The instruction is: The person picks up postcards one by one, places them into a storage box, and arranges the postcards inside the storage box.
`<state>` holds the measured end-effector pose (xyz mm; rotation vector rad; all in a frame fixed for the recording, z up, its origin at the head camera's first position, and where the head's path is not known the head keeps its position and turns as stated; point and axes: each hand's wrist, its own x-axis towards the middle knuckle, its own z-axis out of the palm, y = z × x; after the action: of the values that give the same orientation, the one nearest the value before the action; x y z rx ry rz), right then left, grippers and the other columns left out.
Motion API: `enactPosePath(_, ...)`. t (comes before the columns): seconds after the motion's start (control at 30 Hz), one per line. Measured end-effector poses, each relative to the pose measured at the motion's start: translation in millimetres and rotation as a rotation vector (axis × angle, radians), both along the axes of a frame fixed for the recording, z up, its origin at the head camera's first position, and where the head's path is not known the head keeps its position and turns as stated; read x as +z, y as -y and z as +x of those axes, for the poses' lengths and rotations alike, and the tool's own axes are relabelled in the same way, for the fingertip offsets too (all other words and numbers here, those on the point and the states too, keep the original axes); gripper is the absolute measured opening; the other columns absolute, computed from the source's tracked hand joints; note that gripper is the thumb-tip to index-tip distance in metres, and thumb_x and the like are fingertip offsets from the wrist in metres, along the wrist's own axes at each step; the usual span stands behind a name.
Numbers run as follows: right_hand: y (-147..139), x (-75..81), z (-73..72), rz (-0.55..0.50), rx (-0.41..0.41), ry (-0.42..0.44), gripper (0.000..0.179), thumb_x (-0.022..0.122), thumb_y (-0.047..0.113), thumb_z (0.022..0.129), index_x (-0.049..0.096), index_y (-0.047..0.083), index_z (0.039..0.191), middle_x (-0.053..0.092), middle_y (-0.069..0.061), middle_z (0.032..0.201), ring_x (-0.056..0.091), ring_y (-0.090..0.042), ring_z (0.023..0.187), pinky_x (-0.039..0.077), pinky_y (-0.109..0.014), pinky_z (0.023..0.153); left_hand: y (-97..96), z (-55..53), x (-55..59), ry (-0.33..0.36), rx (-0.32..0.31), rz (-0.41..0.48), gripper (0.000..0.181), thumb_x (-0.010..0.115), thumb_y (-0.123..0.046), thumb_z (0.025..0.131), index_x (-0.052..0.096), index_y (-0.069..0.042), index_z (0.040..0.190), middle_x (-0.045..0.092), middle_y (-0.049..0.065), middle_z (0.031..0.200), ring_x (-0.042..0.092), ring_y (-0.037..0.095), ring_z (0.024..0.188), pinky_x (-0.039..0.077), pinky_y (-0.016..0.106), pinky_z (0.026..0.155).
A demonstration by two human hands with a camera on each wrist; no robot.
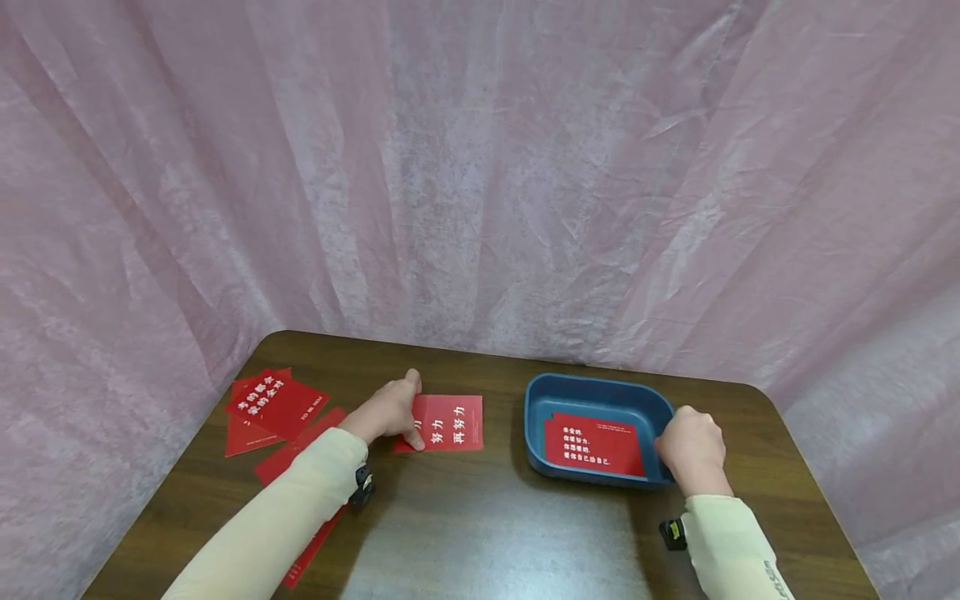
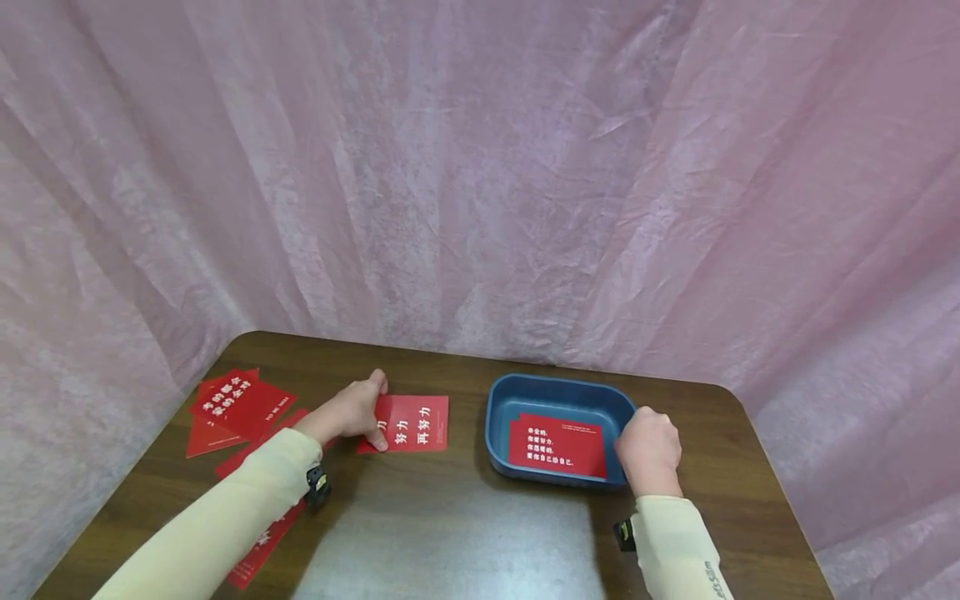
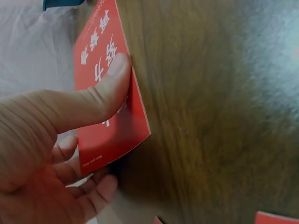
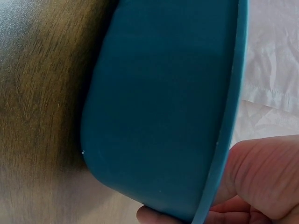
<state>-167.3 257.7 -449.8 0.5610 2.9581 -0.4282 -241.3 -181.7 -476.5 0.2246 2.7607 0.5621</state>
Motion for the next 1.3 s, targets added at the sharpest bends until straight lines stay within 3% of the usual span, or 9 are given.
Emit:
enactPosePath(0.23,0.1,0.0,1.1,-0.007,0.009,-0.009,0.041,0.068,0.016,0.074,0.056,-0.016,0.097,0.061,-0.033,0.081,0.059,-0.038,0.061,0.051,-0.047,0.05,-6.5,2.3,-3.4,-0.035,-0.016,0.027,0.09,0.095,-0.022,0.041,0.051,-0.008,0.119,0.058,0.008,0.107,0.052,0.022,0.098,0.049,0.037,0.085)
enactPosePath(0.33,0.1,-0.5,1.4,-0.012,0.011,-0.005,0.042,0.069,0.016,0.074,0.055,-0.016,0.098,0.06,-0.033,0.081,0.059,-0.037,0.06,0.051,-0.046,0.05,-6.0,3.9,-4.3,-0.07,-0.024,0.03,0.085,0.095,-0.023,0.044,0.056,-0.012,0.119,0.059,0.007,0.109,0.051,0.023,0.1,0.049,0.039,0.086)
enactPosePath(0.57,0.3,-2.5,1.9,-0.008,0.013,-0.014,0.04,0.066,0.015,0.074,0.056,-0.016,0.097,0.06,-0.032,0.081,0.059,-0.038,0.062,0.051,-0.046,0.05,0.5,7.9,-9.0,-0.081,0.037,0.21,0.073,0.082,-0.014,0.07,0.05,-0.024,0.135,0.053,0.003,0.136,0.049,0.022,0.122,0.047,0.042,0.095)
enactPosePath(0.67,0.4,-2.3,2.0,-0.009,0.01,-0.02,0.039,0.066,0.015,0.075,0.055,-0.016,0.096,0.06,-0.033,0.081,0.059,-0.039,0.063,0.051,-0.046,0.049,3.5,6.7,-9.7,-0.11,0.051,0.274,0.062,0.073,-0.012,0.08,0.049,-0.025,0.136,0.051,0.002,0.138,0.048,0.021,0.125,0.047,0.042,0.095)
enactPosePath(0.77,0.0,-1.3,1.7,-0.01,0.009,-0.024,0.038,0.065,0.015,0.075,0.055,-0.015,0.096,0.06,-0.033,0.082,0.059,-0.039,0.063,0.05,-0.046,0.049,6.0,4.5,-8.5,-0.171,0.051,0.297,0.058,0.07,-0.01,0.082,0.05,-0.023,0.135,0.054,0.003,0.135,0.05,0.021,0.123,0.048,0.041,0.093)
enactPosePath(0.87,-0.3,-1.0,1.2,-0.005,0.012,-0.029,0.038,0.066,0.015,0.075,0.055,-0.015,0.096,0.06,-0.033,0.082,0.059,-0.039,0.063,0.05,-0.047,0.049,7.7,2.4,-2.8,-0.233,0.088,0.323,0.054,0.072,-0.009,0.08,0.053,-0.019,0.13,0.064,0.009,0.113,0.058,0.022,0.103,0.052,0.037,0.079)
enactPosePath(1.0,-0.8,-1.7,0.1,-0.006,0.022,-0.031,0.038,0.066,0.014,0.075,0.056,-0.015,0.096,0.061,-0.033,0.082,0.059,-0.038,0.061,0.051,-0.047,0.05,7.5,0.1,10.7,-0.297,0.165,0.383,0.049,0.075,-0.007,0.076,0.057,-0.014,0.121,0.065,0.01,0.09,0.059,0.018,0.079,0.051,0.028,0.061)
enactPosePath(1.1,-1.2,-2.2,-0.3,-0.009,0.026,-0.031,0.038,0.066,0.014,0.075,0.056,-0.015,0.096,0.061,-0.033,0.081,0.059,-0.037,0.061,0.051,-0.047,0.05,5.2,-1.4,21.6,-0.322,0.194,0.425,0.045,0.073,-0.007,0.079,0.058,-0.013,0.121,0.068,0.008,0.098,0.062,0.016,0.078,0.052,0.026,0.058)
enactPosePath(1.3,-0.7,-1.9,1.1,-0.007,0.026,-0.031,0.036,0.065,0.014,0.074,0.057,-0.015,0.094,0.061,-0.032,0.08,0.058,-0.037,0.061,0.05,-0.046,0.049,-7.9,-3.1,39.5,-0.315,0.182,0.553,0.031,0.059,-0.01,0.091,0.056,-0.015,0.122,0.068,0.009,0.108,0.067,0.017,0.083,0.054,0.029,0.058)
